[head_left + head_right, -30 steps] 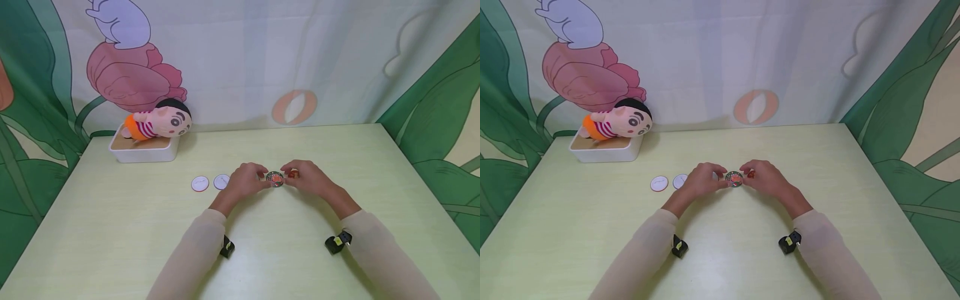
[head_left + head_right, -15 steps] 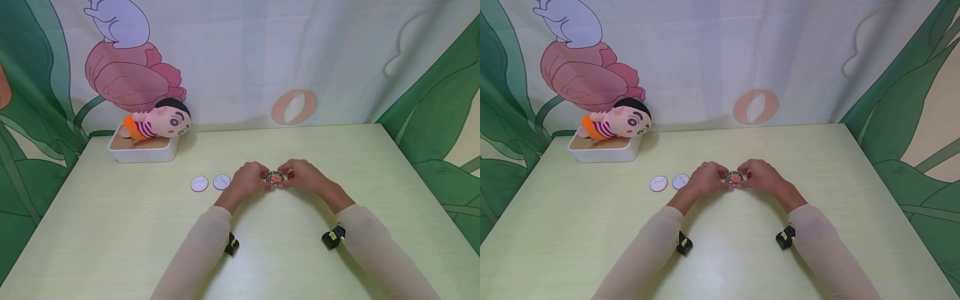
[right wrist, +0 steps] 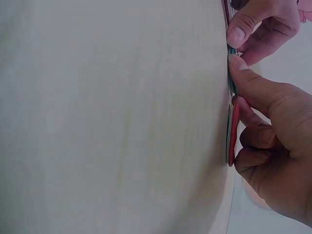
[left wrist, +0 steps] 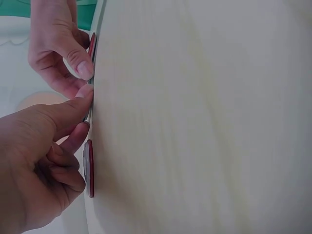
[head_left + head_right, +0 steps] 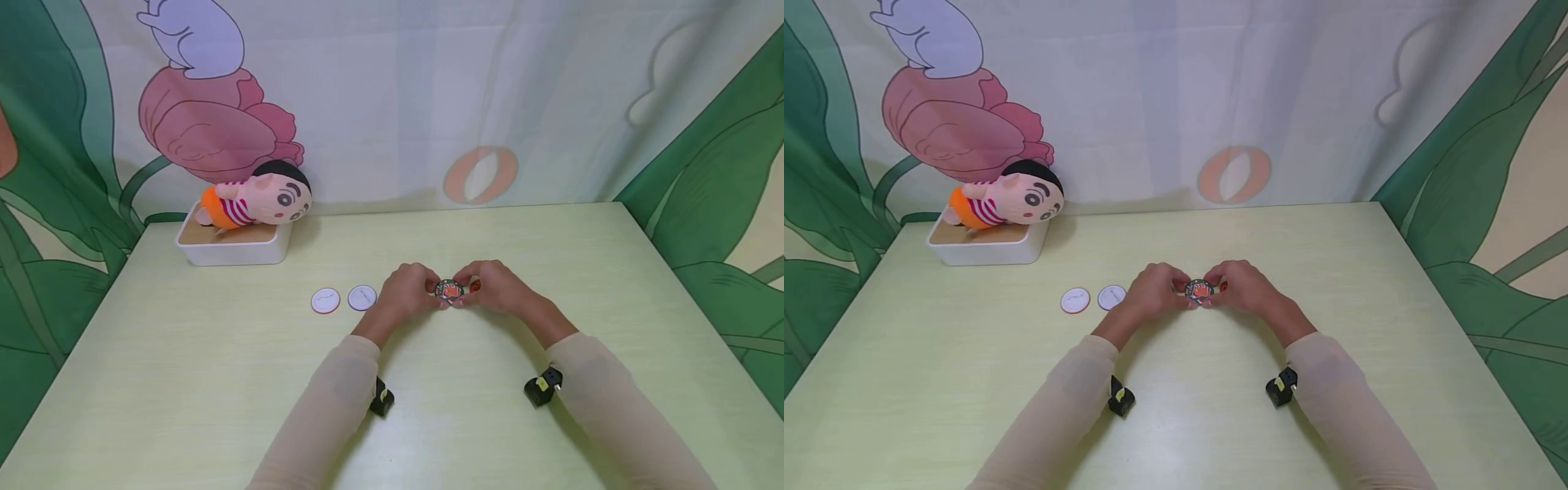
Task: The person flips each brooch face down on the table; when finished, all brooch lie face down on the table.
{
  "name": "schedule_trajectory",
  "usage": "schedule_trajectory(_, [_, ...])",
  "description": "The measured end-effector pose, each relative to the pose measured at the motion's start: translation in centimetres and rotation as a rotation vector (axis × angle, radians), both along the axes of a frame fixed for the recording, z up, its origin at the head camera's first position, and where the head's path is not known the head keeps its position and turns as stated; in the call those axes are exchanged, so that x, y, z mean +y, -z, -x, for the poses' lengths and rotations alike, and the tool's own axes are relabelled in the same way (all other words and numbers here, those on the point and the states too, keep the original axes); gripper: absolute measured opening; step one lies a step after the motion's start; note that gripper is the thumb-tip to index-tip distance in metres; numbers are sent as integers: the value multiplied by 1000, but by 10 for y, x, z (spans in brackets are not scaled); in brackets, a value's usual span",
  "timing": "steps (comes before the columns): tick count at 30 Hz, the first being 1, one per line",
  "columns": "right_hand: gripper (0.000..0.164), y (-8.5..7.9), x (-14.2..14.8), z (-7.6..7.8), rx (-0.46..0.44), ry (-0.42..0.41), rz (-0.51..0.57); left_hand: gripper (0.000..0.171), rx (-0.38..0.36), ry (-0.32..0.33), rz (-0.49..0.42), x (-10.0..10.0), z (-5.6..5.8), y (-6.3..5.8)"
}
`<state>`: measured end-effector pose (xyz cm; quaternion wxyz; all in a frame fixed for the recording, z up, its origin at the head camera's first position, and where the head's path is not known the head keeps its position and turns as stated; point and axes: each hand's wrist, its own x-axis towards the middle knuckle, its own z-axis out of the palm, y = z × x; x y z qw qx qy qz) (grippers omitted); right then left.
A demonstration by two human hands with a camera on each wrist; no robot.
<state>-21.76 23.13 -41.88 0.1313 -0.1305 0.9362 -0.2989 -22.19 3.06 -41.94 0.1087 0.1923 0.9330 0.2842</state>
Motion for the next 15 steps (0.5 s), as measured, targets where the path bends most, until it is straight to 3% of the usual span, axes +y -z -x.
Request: schedule_trajectory(15, [41, 0, -2, -1, 24, 7, -15, 37, -12, -13, -21, 1, -1, -3])
